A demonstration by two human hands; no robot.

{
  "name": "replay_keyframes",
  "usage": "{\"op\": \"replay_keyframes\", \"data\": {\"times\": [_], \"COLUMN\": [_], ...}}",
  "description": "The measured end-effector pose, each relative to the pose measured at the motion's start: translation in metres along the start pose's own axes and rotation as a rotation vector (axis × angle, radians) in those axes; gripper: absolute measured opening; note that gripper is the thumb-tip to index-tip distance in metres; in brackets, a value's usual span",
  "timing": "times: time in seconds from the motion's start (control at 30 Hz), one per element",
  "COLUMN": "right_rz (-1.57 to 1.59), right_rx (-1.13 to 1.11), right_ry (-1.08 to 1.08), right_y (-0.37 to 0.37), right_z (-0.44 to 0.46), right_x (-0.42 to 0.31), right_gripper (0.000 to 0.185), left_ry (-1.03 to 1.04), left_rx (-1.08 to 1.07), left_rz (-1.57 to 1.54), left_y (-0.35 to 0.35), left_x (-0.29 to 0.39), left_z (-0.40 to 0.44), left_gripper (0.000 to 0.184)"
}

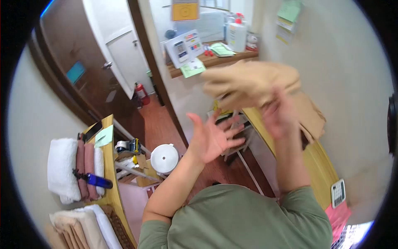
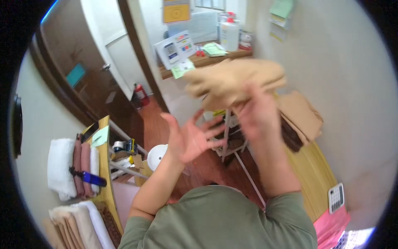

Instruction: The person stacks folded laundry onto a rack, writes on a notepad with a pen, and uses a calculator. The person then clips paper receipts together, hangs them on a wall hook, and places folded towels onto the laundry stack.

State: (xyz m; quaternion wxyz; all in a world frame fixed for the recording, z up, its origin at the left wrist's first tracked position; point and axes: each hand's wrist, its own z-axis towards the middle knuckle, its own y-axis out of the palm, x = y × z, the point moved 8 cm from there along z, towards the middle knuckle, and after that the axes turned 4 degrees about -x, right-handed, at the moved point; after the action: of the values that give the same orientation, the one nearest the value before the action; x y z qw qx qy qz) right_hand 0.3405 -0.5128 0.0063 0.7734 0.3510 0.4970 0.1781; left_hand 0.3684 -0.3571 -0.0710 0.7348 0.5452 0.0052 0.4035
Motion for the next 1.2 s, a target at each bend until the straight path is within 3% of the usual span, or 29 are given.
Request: {"op": "replay_keyframes", "data": {"times": [0.03, 0.1, 0.23, 0.3, 0.33, 0.43, 0.47, 0.5, 0.53, 0.57, 0.63, 0.83, 0.87, 0.9, 0.97, 1.07, 1.13, 1.2], "right_rz": [-0.028, -0.272, -0.153, 0.113, 0.317, 0.559, 0.464, 0.364, 0.298, 0.242, -0.212, -0.014, 0.089, 0.185, 0.409, 0.450, 0.337, 0.029], "right_rx": [-0.070, -0.193, -0.586, -0.564, -0.568, -0.631, -0.586, -0.565, -0.685, -0.808, -1.110, -1.443, -1.508, -1.633, -1.807, -1.871, -1.873, -1.918], "right_ry": [0.046, 0.204, 0.403, 0.547, 0.636, 0.899, 0.920, 0.944, 0.936, 0.925, 0.746, 0.649, 0.669, 0.623, 0.753, 0.931, 0.996, 0.959], "right_y": [0.029, 0.043, 0.063, 0.048, 0.056, 0.077, 0.075, 0.076, 0.093, 0.113, 0.146, 0.324, 0.362, 0.402, 0.471, 0.544, 0.558, 0.549], "right_z": [-0.022, -0.048, -0.058, -0.038, -0.033, -0.035, -0.035, -0.037, -0.045, -0.056, -0.070, -0.156, -0.173, -0.191, -0.233, -0.297, -0.342, -0.376], "right_x": [0.027, 0.084, 0.135, 0.166, 0.174, 0.200, 0.211, 0.221, 0.223, 0.218, 0.206, 0.169, 0.167, 0.163, 0.166, 0.205, 0.250, 0.305], "right_gripper": [0.036, 0.046, 0.048, 0.057, 0.078, 0.087, 0.091, 0.095, 0.093, 0.094, 0.091, 0.085, 0.082, 0.069, 0.055, 0.046, 0.047, 0.051], "left_ry": [0.130, 0.467, 0.455, 0.463, 0.450, 0.463, 0.496, 0.519, 0.541, 0.592, 0.699, 1.088, 1.176, 1.138, 1.328, 1.164, 1.143, 0.726], "left_rx": [0.047, 0.447, 0.596, 0.584, 0.581, 0.550, 0.756, 0.931, 1.131, 1.123, 1.072, 1.473, 1.588, 1.719, 1.594, 1.840, 2.459, 2.940], "left_rz": [-0.091, 0.020, 0.091, 0.027, 0.091, 0.085, 0.180, 0.355, 0.515, 0.703, 1.046, 1.407, 1.528, 1.547, 1.376, 1.377, 1.351, 1.914], "left_y": [-0.003, -0.017, -0.043, -0.029, -0.025, -0.011, -0.011, 0.009, 0.033, 0.055, 0.096, 0.311, 0.351, 0.385, 0.439, 0.498, 0.503, 0.500], "left_x": [0.022, 0.078, 0.138, 0.148, 0.153, 0.161, 0.154, 0.145, 0.134, 0.131, 0.121, 0.113, 0.116, 0.124, 0.146, 0.161, 0.143, 0.133], "left_z": [0.002, -0.027, -0.097, -0.120, -0.133, -0.171, -0.194, -0.206, -0.218, -0.226, -0.246, -0.322, -0.338, -0.362, -0.386, -0.458, -0.496, -0.528], "left_gripper": [0.070, 0.062, 0.056, 0.055, 0.052, 0.050, 0.050, 0.052, 0.054, 0.058, 0.067, 0.054, 0.050, 0.053, 0.055, 0.059, 0.062, 0.066]}}
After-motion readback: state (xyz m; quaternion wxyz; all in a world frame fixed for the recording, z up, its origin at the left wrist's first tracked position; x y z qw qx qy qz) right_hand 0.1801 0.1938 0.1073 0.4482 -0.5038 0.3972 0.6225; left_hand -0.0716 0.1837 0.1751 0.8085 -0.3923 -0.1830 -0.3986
